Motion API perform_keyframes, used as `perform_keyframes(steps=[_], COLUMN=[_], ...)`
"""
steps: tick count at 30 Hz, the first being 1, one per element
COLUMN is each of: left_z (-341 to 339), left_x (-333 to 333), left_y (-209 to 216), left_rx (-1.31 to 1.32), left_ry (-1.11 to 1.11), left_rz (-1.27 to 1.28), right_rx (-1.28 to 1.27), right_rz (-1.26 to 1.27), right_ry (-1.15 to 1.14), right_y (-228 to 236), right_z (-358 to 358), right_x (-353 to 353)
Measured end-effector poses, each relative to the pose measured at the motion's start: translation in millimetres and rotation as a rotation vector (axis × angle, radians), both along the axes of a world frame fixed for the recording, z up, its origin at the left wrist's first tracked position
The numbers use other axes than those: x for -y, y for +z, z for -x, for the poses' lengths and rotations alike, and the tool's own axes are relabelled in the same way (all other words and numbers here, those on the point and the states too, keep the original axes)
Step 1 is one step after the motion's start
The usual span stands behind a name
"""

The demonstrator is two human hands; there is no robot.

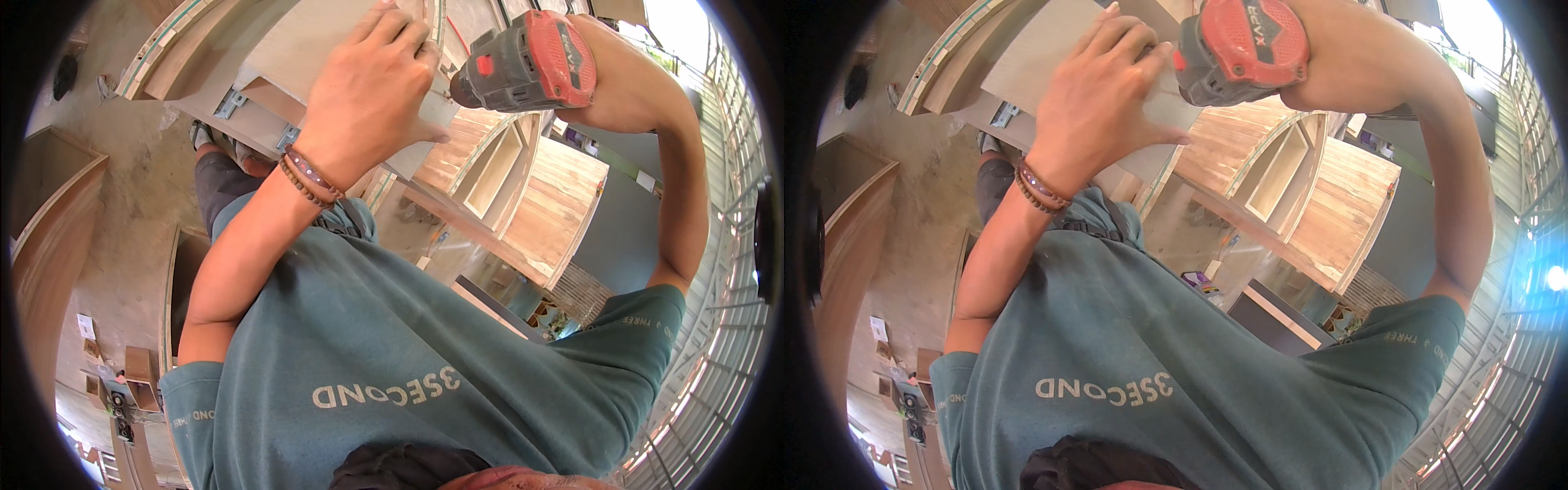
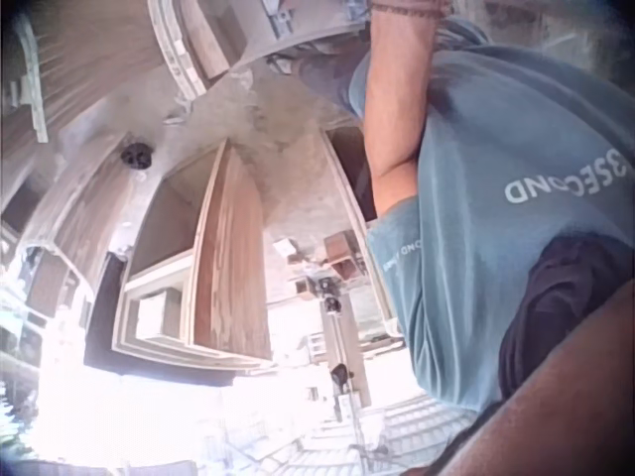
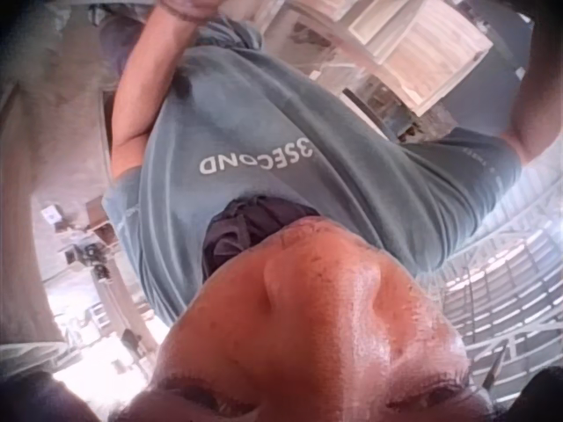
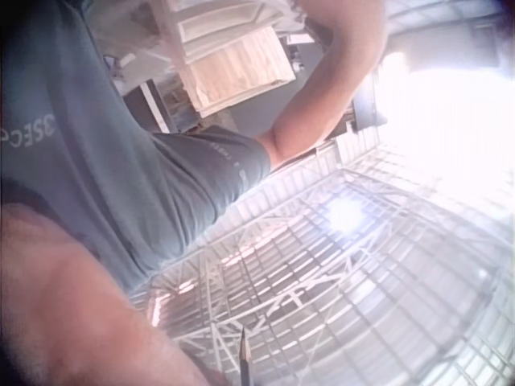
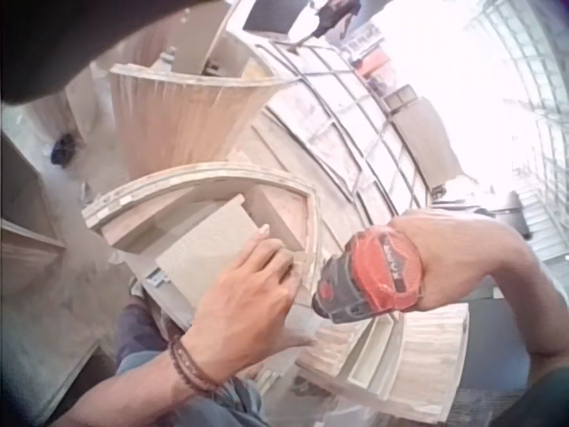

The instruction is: The person uses a cordless drill to drive screws into a white wooden drawer box, securing its side panels. They then place the drawer into a cabinet frame to test the fit and alignment before removing it to continue fastening additional screws.

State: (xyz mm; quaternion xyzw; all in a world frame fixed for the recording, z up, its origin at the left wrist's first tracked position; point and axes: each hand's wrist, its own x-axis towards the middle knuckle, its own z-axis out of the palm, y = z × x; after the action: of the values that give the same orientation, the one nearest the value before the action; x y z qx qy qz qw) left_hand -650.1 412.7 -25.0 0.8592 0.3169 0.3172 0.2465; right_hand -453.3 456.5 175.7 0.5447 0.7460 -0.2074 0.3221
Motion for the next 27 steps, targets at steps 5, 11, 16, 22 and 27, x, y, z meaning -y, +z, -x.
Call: perform_keyframes(steps=[5,11,16,22,27], left_z=[-1,-2,-9,-9,-8], left_x=[2,2,7,8,7], left_y=[3,5,6,8,10], left_rx=[-0.069,-0.079,-0.028,-0.025,-0.041], left_ry=[-0.004,-0.019,0.078,0.080,0.075], left_rz=[-0.013,-0.006,-0.012,-0.017,-0.059], right_rx=[-0.034,-0.077,-0.119,-0.152,-0.227], right_rz=[-0.068,-0.127,-0.160,-0.303,-0.401], right_ry=[-0.059,-0.122,-0.176,-0.232,-0.418], right_y=[2,2,6,-7,-19], right_z=[-8,-13,-13,-41,-54], right_x=[19,38,50,86,124])
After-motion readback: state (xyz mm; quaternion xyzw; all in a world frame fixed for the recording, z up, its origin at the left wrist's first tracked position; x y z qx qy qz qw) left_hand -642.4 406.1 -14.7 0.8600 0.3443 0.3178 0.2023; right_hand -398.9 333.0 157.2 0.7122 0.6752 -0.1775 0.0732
